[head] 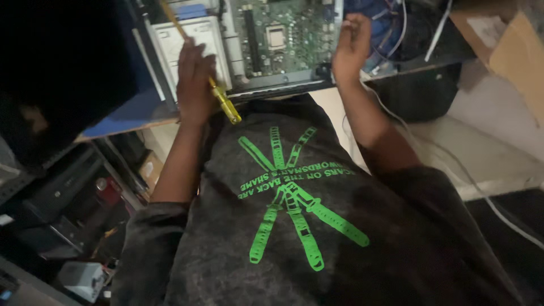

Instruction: The person uses a yellow screwdriver to remove and reinstall screws on a desktop computer's motherboard. They repeatedly loosen and tighten screws at multiple locations while handling the screwdriver with both hands.

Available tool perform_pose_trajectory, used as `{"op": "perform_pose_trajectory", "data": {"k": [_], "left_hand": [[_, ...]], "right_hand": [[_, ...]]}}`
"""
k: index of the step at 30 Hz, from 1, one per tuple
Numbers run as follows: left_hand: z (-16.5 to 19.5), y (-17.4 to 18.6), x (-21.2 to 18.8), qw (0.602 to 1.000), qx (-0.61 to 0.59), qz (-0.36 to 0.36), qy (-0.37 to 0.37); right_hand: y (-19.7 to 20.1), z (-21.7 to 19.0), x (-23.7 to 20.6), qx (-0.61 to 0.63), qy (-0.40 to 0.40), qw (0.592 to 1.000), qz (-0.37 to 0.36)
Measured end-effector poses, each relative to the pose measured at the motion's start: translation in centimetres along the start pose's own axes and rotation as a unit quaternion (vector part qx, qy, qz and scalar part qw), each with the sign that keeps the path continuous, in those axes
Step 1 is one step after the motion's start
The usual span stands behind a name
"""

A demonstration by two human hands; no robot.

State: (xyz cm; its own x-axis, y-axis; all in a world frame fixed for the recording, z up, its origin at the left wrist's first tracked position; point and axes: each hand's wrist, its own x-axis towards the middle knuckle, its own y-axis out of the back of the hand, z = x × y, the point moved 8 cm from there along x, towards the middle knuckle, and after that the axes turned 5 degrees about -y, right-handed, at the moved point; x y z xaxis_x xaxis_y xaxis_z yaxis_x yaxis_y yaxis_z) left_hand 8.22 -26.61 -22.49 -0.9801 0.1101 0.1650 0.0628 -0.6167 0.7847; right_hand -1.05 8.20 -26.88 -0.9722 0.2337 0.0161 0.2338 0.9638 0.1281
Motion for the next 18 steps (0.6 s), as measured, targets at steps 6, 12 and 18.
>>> {"op": "perform_pose_trajectory", "data": {"k": [6,12,18], "left_hand": [[0.9,0.1,0.7,1.000,-0.015,0.021,0.004],[1.5,0.1,1.4,1.000,0.018,0.016,0.016],[1.5,-0.1,1.5,0.999,0.020,0.025,0.026]], "right_hand": [[0.6,0.3,0.0,-0.010,-0.005,1.000,-0.002],[0.5,0.0,0.4,-0.056,-0.010,0.998,-0.002],[0.4,1.7,0.6,-0.079,-0.096,0.992,-0.018]]}}
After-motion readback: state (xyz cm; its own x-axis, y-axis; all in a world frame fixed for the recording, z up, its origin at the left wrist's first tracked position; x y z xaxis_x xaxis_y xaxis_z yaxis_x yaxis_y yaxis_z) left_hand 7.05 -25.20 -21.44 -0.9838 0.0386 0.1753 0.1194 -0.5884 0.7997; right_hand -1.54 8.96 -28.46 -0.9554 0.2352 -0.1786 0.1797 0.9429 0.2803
